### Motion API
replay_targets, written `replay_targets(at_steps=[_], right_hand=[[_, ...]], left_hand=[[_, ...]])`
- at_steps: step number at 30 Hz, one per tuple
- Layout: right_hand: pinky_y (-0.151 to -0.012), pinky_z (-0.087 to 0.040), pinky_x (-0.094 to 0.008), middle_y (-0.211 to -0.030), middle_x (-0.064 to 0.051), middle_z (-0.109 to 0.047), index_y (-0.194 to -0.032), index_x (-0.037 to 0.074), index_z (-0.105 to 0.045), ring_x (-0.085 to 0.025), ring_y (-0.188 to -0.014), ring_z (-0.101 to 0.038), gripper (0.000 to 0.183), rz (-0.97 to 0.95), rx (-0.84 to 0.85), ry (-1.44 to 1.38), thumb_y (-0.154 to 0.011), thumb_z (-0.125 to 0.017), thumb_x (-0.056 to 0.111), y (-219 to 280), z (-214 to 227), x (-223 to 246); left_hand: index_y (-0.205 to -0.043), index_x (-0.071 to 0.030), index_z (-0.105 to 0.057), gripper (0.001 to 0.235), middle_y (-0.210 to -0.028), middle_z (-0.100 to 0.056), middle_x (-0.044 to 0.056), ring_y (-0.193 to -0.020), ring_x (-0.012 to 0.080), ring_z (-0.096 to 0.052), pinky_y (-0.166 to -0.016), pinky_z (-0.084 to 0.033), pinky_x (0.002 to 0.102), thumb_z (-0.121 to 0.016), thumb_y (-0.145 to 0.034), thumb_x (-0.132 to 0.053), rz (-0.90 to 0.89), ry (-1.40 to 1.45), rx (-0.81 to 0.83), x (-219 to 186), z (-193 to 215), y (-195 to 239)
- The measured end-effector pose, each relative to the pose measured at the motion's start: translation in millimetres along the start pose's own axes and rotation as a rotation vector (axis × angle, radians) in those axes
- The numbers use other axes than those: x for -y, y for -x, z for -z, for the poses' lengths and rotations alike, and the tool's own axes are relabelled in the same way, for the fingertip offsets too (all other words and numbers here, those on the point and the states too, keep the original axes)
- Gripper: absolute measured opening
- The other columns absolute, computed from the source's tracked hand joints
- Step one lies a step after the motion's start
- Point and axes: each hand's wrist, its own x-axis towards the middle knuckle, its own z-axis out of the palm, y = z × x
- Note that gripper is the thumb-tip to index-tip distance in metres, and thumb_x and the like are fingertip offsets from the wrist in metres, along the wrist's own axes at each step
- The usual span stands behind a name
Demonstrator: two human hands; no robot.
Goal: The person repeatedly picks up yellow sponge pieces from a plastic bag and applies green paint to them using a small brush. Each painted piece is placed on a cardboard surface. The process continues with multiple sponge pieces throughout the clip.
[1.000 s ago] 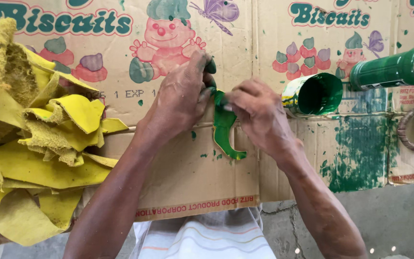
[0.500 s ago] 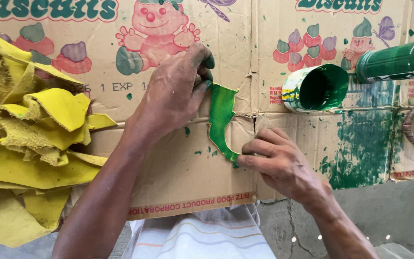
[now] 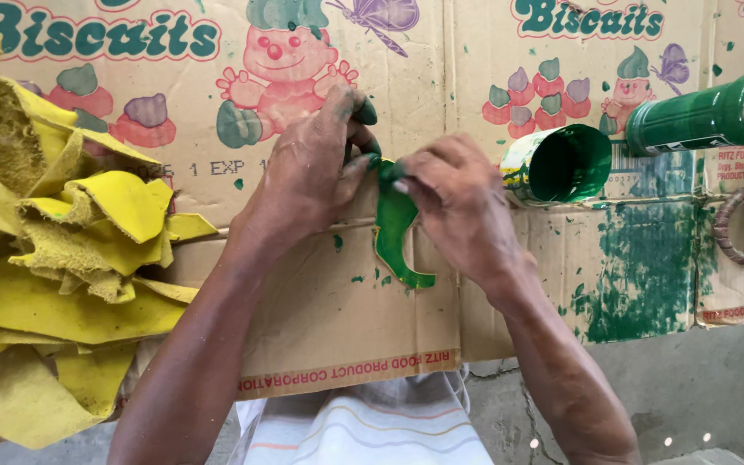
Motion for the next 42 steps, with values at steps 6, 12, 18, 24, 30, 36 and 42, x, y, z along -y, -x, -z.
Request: replay_targets(at_steps=[6, 12, 18, 24, 30, 36, 42], right_hand=[[-0.078, -0.052, -0.04, -0.096, -0.009, -0.066, -0.101, 0.006, -0.073, -0.027, -0.094, -0.062, 0.025, 0.159, 0.275, -0.153, -0.079, -0.075, -0.005, 22.0, 2.0, 3.2], [-0.079, -0.052, -0.043, -0.097, -0.008, -0.065, -0.1, 0.007, -0.071, -0.03, -0.092, -0.061, 0.038, 0.187, 0.403, -0.109, -0.063, -0.074, -0.003, 61.8, 33.8, 4.2], [-0.079, -0.051, -0.041, -0.095, -0.005, -0.065, -0.099, 0.01, -0.07, -0.026, -0.09, -0.06, 0.034, 0.099, 0.341, -0.05, -0.068, -0.075, -0.003, 77.0, 52.8, 4.9], [-0.081, -0.05, -0.041, -0.095, -0.006, -0.064, -0.1, 0.008, -0.069, -0.027, -0.089, -0.059, 0.035, 0.168, 0.291, -0.029, -0.068, -0.074, -0.007, 72.2, 32.0, 4.6], [-0.084, -0.051, -0.044, -0.099, -0.008, -0.063, -0.103, 0.006, -0.068, -0.03, -0.094, -0.059, 0.043, 0.168, 0.316, -0.013, -0.062, -0.074, -0.005, 68.4, 33.5, 7.0], [-0.084, -0.05, -0.044, -0.098, -0.008, -0.063, -0.103, 0.006, -0.069, -0.03, -0.094, -0.06, 0.04, 0.133, 0.313, -0.024, -0.065, -0.072, -0.006, 69.7, 33.7, 13.1], [-0.08, -0.052, -0.039, -0.096, -0.009, -0.067, -0.099, 0.004, -0.07, -0.027, -0.093, -0.063, 0.025, 0.036, 0.227, -0.007, -0.078, -0.072, -0.008, 67.8, 46.3, 14.0]], left_hand=[[-0.117, 0.0, -0.051, 0.037, -0.091, -0.074, 0.014, -0.091, 0.0326, -0.072, -0.082, -0.054, 0.045, -0.072, -0.086, 0.002, -0.068, 0.021, -0.05, 2.6, -2.6, 1.5], [-0.104, -0.006, -0.072, 0.025, -0.097, -0.073, 0.008, -0.095, 0.0311, -0.067, -0.087, -0.051, 0.045, -0.071, -0.082, 0.004, -0.193, -0.143, -0.048, 3.3, -4.3, 4.1], [-0.102, -0.01, -0.079, 0.026, -0.097, -0.071, 0.007, -0.095, 0.0303, -0.065, -0.087, -0.05, 0.043, -0.072, -0.081, 0.003, -0.153, -0.17, -0.013, 3.6, -6.2, 4.3], [-0.104, -0.01, -0.079, 0.027, -0.096, -0.07, 0.007, -0.096, 0.0298, -0.065, -0.088, -0.051, 0.043, -0.069, -0.083, 0.004, -0.157, -0.181, -0.007, 2.6, -8.0, 5.0], [-0.103, -0.009, -0.078, 0.026, -0.096, -0.069, 0.009, -0.096, 0.0318, -0.064, -0.087, -0.05, 0.044, -0.069, -0.083, 0.003, -0.17, -0.186, -0.02, 3.4, -9.3, 3.6], [-0.103, -0.008, -0.078, 0.025, -0.095, -0.068, 0.009, -0.096, 0.0316, -0.064, -0.088, -0.051, 0.045, -0.069, -0.083, 0.003, -0.18, -0.17, -0.016, 2.9, -9.0, 5.3], [-0.102, -0.009, -0.077, 0.024, -0.096, -0.069, 0.009, -0.097, 0.0321, -0.065, -0.087, -0.051, 0.044, -0.07, -0.081, 0.002, -0.185, -0.16, -0.036, 1.8, -7.0, 5.0]])
